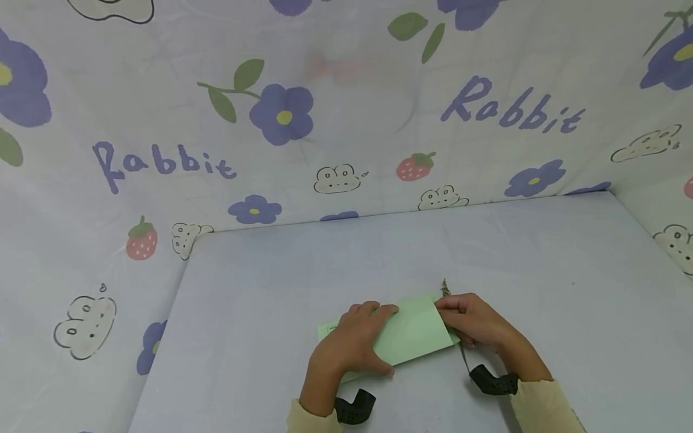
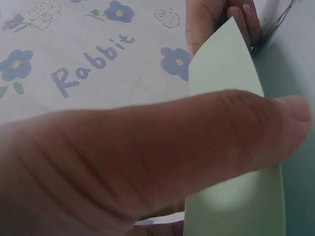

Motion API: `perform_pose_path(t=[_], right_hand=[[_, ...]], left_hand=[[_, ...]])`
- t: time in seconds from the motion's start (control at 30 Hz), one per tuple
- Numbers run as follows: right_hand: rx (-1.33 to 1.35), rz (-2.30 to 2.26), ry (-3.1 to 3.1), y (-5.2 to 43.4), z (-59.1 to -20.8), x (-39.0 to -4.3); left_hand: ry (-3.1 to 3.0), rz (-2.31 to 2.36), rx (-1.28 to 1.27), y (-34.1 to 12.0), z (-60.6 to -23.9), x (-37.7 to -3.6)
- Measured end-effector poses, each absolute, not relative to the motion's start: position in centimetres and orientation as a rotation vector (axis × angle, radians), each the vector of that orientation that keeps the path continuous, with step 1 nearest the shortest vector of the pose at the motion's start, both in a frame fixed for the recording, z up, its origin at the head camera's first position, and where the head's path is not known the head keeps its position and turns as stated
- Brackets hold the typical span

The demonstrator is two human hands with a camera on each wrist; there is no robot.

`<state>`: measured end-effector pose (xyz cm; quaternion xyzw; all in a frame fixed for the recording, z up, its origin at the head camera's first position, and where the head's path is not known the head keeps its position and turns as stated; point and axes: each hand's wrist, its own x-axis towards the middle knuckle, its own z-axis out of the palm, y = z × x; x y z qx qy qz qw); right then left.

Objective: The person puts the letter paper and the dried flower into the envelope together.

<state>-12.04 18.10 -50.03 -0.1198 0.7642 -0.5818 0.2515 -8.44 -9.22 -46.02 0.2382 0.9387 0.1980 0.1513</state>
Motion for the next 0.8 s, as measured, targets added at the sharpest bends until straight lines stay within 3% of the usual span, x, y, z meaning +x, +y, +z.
perform_pose_path(t=[0.8], right_hand=[[-0.161,-1.633,2.224,19.4,-49.3,-12.1]], left_hand=[[2.68,0.619,0.679,-9.9,-46.1,-8.5]])
